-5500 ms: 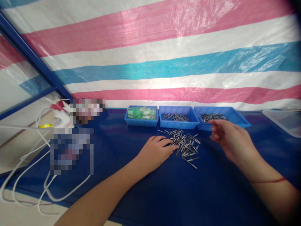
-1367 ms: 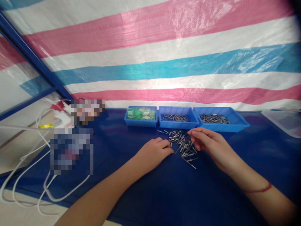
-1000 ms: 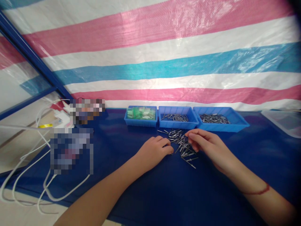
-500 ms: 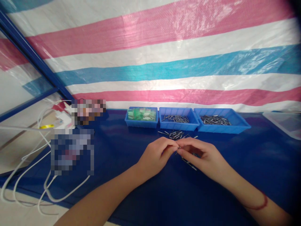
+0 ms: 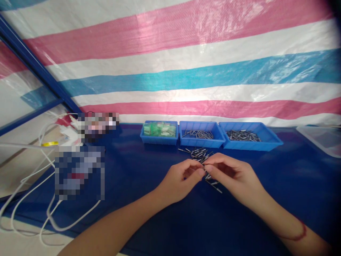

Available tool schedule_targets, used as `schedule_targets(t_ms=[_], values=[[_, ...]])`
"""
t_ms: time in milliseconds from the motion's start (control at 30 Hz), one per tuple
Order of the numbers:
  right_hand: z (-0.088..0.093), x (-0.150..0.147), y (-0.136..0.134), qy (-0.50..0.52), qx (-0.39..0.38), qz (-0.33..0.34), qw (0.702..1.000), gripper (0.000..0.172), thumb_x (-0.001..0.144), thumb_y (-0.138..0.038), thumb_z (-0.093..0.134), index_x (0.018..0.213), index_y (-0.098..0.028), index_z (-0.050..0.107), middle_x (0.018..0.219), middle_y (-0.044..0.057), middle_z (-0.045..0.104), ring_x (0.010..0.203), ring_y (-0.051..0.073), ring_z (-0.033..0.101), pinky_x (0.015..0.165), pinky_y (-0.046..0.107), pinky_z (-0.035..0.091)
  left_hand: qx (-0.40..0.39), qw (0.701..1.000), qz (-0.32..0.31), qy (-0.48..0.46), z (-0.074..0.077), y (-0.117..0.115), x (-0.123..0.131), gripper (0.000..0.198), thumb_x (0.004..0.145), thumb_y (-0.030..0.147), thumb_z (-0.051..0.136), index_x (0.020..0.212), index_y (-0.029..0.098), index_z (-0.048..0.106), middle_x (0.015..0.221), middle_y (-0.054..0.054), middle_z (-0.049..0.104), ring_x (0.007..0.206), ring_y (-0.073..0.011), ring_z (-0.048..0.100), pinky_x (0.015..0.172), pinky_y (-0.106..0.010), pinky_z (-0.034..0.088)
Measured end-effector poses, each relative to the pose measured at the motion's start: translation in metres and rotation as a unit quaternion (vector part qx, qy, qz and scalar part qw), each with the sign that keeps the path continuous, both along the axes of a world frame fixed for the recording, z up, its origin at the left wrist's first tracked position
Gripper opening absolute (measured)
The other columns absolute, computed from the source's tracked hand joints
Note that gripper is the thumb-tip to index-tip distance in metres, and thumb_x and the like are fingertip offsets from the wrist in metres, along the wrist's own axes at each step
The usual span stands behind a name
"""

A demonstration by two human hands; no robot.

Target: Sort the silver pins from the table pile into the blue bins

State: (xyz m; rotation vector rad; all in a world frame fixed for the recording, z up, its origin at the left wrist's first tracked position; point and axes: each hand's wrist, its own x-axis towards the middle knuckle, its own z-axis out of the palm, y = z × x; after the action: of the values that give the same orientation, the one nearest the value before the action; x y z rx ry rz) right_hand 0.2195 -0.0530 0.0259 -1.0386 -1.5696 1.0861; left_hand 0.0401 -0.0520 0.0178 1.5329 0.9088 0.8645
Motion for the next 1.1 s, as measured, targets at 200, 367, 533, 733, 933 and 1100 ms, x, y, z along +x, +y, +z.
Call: schedule_targets(t_ms=[200,367,533,733,933,1100], values=[[0.000,0.001,0.000,-0.010,0.016,-0.002,1.000,0.011,0.082,-0.034,0.067,0.085,-0.024,0.069,0.078,0.003,0.067,0.069,0.016,0.064,0.059,0.026,0.052,-0.018,0.999,-0.030,-0.008,-0.002,0.002,0.000,0.035,0.089,0.047,0.053,0.094,0.014,0.062,0.086,-0.004,0.060,0.074,-0.0124,0.058,0.071,-0.025,0.048],[0.001,0.001,-0.002,-0.043,0.055,0.001,0.998,0.009,0.083,-0.032,0.066,0.080,-0.023,0.066,0.076,0.004,0.066,0.070,0.018,0.063,0.061,0.028,0.051,-0.028,0.998,-0.056,-0.021,0.003,0.000,0.001,0.043,0.088,0.054,0.052,0.094,0.012,0.063,0.078,-0.002,0.058,0.068,-0.0113,0.057,0.066,-0.023,0.046],[0.002,0.002,-0.004,-0.076,0.116,0.009,0.990,0.006,0.084,-0.028,0.064,0.081,-0.024,0.066,0.074,0.005,0.064,0.069,0.019,0.060,0.061,0.031,0.048,-0.015,0.998,-0.051,-0.017,0.007,0.000,0.002,0.043,0.086,0.054,0.055,0.092,0.013,0.065,0.074,-0.001,0.058,0.067,-0.0112,0.058,0.066,-0.023,0.045],[0.004,0.002,-0.003,-0.107,0.146,-0.003,0.984,0.008,0.086,-0.027,0.061,0.084,-0.024,0.068,0.077,0.005,0.065,0.069,0.018,0.060,0.061,0.032,0.048,-0.013,0.998,0.033,-0.042,-0.001,0.006,-0.001,0.032,0.079,0.043,0.068,0.090,0.013,0.067,0.075,-0.002,0.064,0.064,-0.0114,0.059,0.064,-0.023,0.047],[0.001,-0.002,-0.003,-0.144,0.128,-0.021,0.981,0.011,0.087,-0.029,0.057,0.084,-0.023,0.066,0.077,0.005,0.064,0.063,0.016,0.057,0.056,0.029,0.044,0.064,0.994,0.089,0.010,-0.004,0.007,-0.005,0.023,0.079,0.036,0.069,0.088,0.014,0.070,0.087,-0.006,0.070,0.077,-0.0155,0.064,0.070,-0.025,0.050],[-0.003,-0.002,0.000,-0.111,0.040,0.009,0.993,0.017,0.088,-0.035,0.057,0.082,-0.022,0.067,0.075,0.004,0.064,0.066,0.017,0.058,0.059,0.029,0.044,0.126,0.989,0.060,0.057,0.003,0.005,-0.007,0.029,0.082,0.036,0.066,0.102,0.014,0.066,0.086,-0.005,0.069,0.077,-0.0155,0.064,0.073,-0.027,0.052]])
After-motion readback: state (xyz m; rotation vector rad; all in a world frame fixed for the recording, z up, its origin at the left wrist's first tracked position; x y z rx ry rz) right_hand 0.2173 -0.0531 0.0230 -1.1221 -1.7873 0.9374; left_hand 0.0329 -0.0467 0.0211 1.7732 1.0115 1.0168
